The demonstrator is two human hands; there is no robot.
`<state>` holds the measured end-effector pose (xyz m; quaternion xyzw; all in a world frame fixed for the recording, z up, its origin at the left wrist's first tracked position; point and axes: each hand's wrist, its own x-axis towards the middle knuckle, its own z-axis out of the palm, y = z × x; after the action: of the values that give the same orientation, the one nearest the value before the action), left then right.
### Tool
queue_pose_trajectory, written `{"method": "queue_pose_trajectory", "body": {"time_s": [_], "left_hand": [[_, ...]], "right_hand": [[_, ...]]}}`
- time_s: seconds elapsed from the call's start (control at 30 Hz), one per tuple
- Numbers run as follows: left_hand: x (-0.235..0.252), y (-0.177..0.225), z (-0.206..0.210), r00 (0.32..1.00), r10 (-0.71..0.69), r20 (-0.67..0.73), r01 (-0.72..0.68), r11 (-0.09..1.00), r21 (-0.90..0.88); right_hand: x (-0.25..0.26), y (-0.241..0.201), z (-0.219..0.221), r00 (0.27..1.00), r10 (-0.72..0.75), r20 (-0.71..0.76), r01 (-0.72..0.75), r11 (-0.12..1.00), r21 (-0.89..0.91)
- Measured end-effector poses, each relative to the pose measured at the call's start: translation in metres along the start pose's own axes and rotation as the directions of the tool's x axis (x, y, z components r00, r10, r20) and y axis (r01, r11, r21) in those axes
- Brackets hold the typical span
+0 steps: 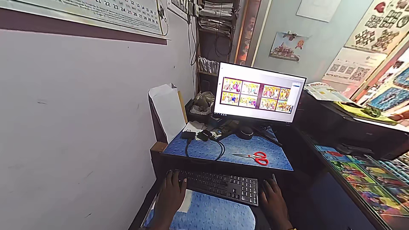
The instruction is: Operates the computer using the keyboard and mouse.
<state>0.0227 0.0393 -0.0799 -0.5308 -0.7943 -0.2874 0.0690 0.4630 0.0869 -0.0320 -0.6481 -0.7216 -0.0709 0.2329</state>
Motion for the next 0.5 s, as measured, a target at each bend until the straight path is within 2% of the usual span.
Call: {"method": "queue_pose_trajectory", "body": {"time_s": [0.5], "left_hand": [[-0.0010,-0.0014,0.0004,1.000,-0.001,0.012,0.001,1.000,-0.021]], "right_hand": [[-0.0001,0.0036,0.0030,0.999,-0.038,-0.031,0.037,0.999,-0.018]]}}
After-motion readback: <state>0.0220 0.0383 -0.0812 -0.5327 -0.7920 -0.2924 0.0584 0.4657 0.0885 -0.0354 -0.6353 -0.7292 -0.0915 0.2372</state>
